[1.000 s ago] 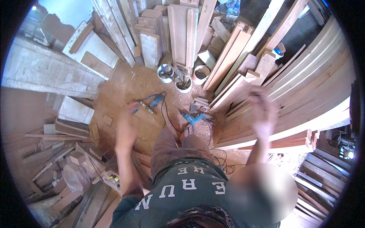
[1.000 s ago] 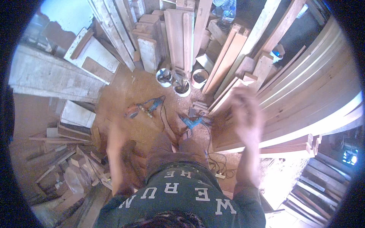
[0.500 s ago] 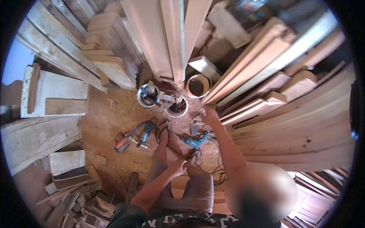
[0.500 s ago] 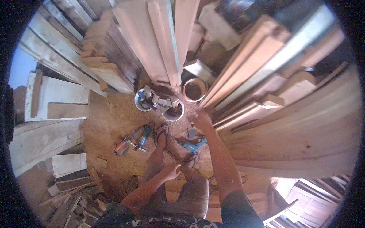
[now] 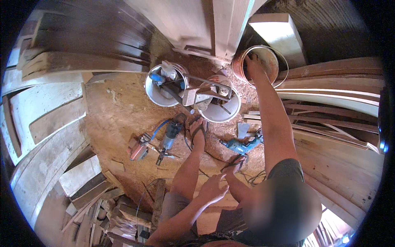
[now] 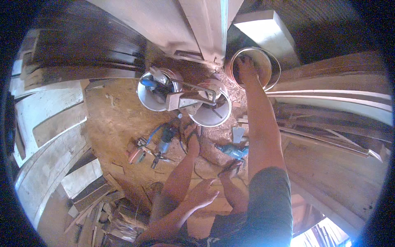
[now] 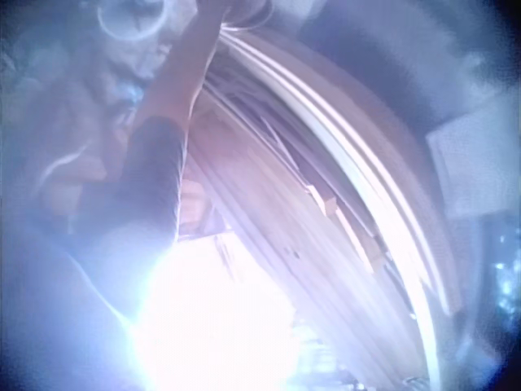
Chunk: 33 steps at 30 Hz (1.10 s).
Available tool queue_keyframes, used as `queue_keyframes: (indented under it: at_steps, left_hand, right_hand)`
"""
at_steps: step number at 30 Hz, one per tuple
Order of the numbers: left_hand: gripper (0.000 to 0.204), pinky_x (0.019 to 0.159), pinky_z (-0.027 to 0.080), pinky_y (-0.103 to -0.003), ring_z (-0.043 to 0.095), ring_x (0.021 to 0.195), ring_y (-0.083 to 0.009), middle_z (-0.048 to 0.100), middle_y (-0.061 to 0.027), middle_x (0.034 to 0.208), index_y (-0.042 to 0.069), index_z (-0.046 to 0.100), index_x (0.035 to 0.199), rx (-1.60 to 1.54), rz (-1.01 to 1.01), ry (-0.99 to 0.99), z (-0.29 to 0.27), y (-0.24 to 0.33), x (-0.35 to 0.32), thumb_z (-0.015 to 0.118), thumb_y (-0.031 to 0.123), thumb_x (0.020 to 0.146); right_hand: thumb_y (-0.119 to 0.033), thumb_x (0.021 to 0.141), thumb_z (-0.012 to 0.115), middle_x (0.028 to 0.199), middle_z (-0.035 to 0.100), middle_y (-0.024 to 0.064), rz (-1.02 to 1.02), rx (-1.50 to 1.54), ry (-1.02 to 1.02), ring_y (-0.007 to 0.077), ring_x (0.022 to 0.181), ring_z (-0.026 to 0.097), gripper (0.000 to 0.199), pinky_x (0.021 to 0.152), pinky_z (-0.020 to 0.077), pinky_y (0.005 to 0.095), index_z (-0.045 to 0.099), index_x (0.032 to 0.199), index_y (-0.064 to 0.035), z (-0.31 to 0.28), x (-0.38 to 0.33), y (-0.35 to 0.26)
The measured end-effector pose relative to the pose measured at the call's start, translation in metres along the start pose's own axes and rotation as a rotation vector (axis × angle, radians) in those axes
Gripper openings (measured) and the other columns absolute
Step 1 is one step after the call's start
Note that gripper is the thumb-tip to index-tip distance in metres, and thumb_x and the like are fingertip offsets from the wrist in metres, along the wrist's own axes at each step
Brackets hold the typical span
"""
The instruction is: The person selects wooden planks from a stack and arranges them on the ground to form a rectangular frame. They then retrieve a hammer and a metal bar, positioning the bar on a plank and striking it with the hammer to drive a fastener.
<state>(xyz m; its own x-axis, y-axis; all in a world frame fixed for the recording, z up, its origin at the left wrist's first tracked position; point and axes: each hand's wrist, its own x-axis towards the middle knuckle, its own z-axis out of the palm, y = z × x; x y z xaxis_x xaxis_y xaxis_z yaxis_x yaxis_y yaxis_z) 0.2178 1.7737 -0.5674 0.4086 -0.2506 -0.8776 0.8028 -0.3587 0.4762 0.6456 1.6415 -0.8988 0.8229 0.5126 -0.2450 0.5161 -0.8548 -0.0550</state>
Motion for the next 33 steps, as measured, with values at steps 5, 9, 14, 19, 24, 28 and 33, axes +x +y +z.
queue_keyframes:
  at_steps: [5, 9, 14, 19, 24, 28, 33]
  left_hand:
    - [0.055, 0.107, 0.043, -0.045, 0.056, 0.123, -0.0386, 0.059, -0.0232, 0.132, 0.003, 0.051, 0.138, -0.029, 0.066, -0.027, 0.0, 0.009, 0.003, 0.066, 0.03, 0.093]
    - [0.059, 0.103, 0.046, -0.046, 0.058, 0.118, -0.0382, 0.061, -0.0237, 0.126, 0.001, 0.05, 0.138, -0.027, 0.022, 0.008, 0.001, 0.009, 0.006, 0.068, 0.03, 0.091]
    - [0.057, 0.098, 0.048, -0.045, 0.061, 0.112, -0.0361, 0.064, -0.0209, 0.12, 0.003, 0.051, 0.138, 0.002, -0.034, -0.001, -0.009, 0.017, 0.011, 0.067, 0.031, 0.091]
    - [0.055, 0.097, 0.049, -0.045, 0.062, 0.11, -0.0358, 0.064, -0.0221, 0.115, 0.006, 0.053, 0.138, -0.069, -0.093, 0.006, -0.005, 0.015, 0.013, 0.066, 0.032, 0.091]
    - [0.052, 0.091, 0.052, -0.042, 0.066, 0.104, -0.0303, 0.066, -0.018, 0.111, 0.005, 0.056, 0.133, -0.113, -0.12, 0.052, 0.01, 0.008, 0.018, 0.068, 0.032, 0.091]
    - [0.051, 0.083, 0.055, -0.039, 0.069, 0.094, -0.0277, 0.069, -0.0146, 0.104, 0.004, 0.056, 0.132, -0.166, -0.102, -0.007, 0.031, -0.022, 0.035, 0.068, 0.032, 0.091]
    - [0.053, 0.083, 0.054, -0.036, 0.069, 0.093, -0.0221, 0.07, -0.0156, 0.109, 0.002, 0.053, 0.136, -0.242, -0.2, -0.03, 0.001, 0.017, 0.031, 0.068, 0.032, 0.094]
  right_hand:
    - [-0.016, 0.09, 0.06, 0.129, 0.051, 0.0286, 0.101, 0.056, -0.228, 0.0478, 0.115, 0.06, 0.048, 0.091, 0.0553, 0.0524, 0.052, 0.137, -0.0214, 0.029, 0.002, 0.007]
    - [-0.021, 0.094, 0.057, 0.128, 0.054, 0.0265, 0.215, 0.15, -0.36, 0.0459, 0.107, 0.065, 0.04, 0.086, 0.0571, 0.0512, 0.056, 0.133, -0.0268, 0.038, 0.01, -0.012]
    - [-0.018, 0.092, 0.057, 0.118, 0.06, 0.0275, 0.172, 0.145, -0.43, 0.0447, 0.104, 0.067, 0.029, 0.087, 0.0572, 0.0504, 0.065, 0.119, -0.019, 0.024, 0.009, -0.004]
    - [-0.015, 0.092, 0.058, 0.113, 0.068, 0.0253, 0.183, 0.258, -0.318, 0.0412, 0.105, 0.068, 0.027, 0.091, 0.0552, 0.0499, 0.068, 0.117, -0.0124, -0.034, 0.002, -0.003]
    - [-0.016, 0.093, 0.062, 0.11, 0.07, 0.0239, 0.354, 0.485, -0.229, 0.042, 0.1, 0.068, 0.023, 0.09, 0.0541, 0.0493, 0.07, 0.114, -0.0097, -0.105, 0.002, -0.017]
    - [-0.019, 0.091, 0.067, 0.103, 0.07, 0.0244, 0.378, 0.612, 0.09, 0.0437, 0.096, 0.068, 0.018, 0.087, 0.0541, 0.0512, 0.073, 0.105, -0.0104, -0.135, -0.042, -0.005]
    - [-0.011, 0.089, 0.068, 0.107, 0.071, 0.0219, 0.561, 0.935, 0.128, 0.0378, 0.097, 0.07, 0.02, 0.086, 0.0549, 0.0422, 0.074, 0.107, -0.0055, -0.174, -0.082, -0.036]
